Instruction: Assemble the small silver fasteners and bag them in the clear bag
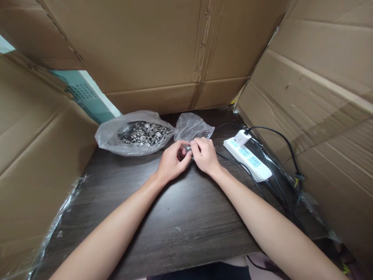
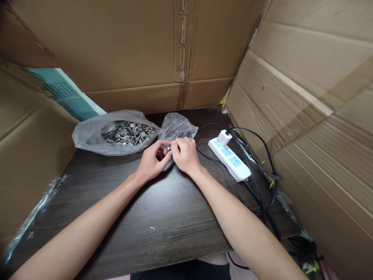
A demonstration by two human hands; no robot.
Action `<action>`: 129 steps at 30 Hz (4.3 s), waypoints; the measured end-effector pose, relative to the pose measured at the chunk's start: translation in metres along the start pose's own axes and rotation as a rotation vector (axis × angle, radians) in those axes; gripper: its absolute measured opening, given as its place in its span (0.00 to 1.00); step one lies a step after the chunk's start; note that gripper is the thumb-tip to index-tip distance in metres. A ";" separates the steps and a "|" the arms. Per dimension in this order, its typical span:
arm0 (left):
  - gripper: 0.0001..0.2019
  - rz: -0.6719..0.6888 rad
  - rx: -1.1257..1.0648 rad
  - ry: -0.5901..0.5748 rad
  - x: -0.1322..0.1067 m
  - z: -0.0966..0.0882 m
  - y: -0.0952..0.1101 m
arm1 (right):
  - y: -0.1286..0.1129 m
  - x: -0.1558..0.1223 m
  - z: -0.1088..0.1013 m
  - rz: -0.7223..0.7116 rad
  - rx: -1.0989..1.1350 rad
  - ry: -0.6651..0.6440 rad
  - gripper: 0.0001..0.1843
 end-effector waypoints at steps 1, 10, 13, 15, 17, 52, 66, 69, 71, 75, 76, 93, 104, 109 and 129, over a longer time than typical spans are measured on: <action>0.13 -0.016 -0.017 0.003 0.000 0.000 -0.001 | 0.002 0.000 -0.001 0.007 0.004 0.013 0.20; 0.11 -0.096 -0.032 0.030 0.001 -0.003 -0.007 | 0.005 0.002 -0.005 0.018 0.031 0.082 0.21; 0.11 -0.109 -0.036 0.021 0.002 -0.003 -0.007 | 0.004 0.002 -0.006 0.018 0.036 0.084 0.21; 0.11 -0.111 -0.033 0.004 0.002 -0.002 -0.006 | 0.003 0.001 -0.006 0.020 0.049 0.074 0.21; 0.11 -0.111 -0.033 -0.017 0.002 0.000 -0.006 | 0.002 0.001 -0.006 0.016 0.072 0.066 0.21; 0.08 -0.031 -0.095 0.015 0.001 -0.005 0.002 | 0.005 -0.001 -0.009 0.118 0.441 0.039 0.35; 0.10 -0.057 -0.125 -0.006 0.000 -0.003 -0.001 | -0.001 0.002 -0.005 0.069 0.334 0.029 0.23; 0.20 -0.092 -0.165 -0.023 0.000 -0.001 -0.004 | -0.004 0.001 -0.006 0.045 0.307 0.030 0.23; 0.22 -0.083 -0.173 -0.028 0.000 0.000 -0.003 | -0.006 0.001 -0.005 0.030 0.303 0.017 0.23; 0.15 -0.040 -0.147 -0.013 0.000 -0.001 0.002 | -0.008 0.000 -0.002 0.015 0.300 -0.007 0.23; 0.13 -0.036 -0.137 -0.004 0.000 -0.002 0.002 | -0.008 0.000 -0.002 0.014 0.298 -0.010 0.23; 0.09 -0.118 -0.165 0.067 0.000 -0.007 -0.004 | -0.007 0.001 -0.003 0.009 0.301 0.012 0.20; 0.07 -0.109 -0.145 0.052 0.000 -0.006 -0.002 | 0.002 0.000 0.003 0.107 0.388 -0.032 0.29; 0.07 -0.101 -0.134 0.061 -0.001 -0.007 -0.004 | -0.003 0.001 -0.010 0.032 0.378 0.065 0.19; 0.08 -0.082 -0.122 0.053 0.000 -0.007 -0.001 | 0.000 0.001 -0.009 0.040 0.338 0.069 0.23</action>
Point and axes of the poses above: each hand's wrist, its own x-axis towards the middle knuckle, its own z-axis out of the palm, y = z × x, the point moved 8 cm from there along x, towards the middle knuckle, and after that the axes turned 4 degrees about x, right-handed, at the moved point
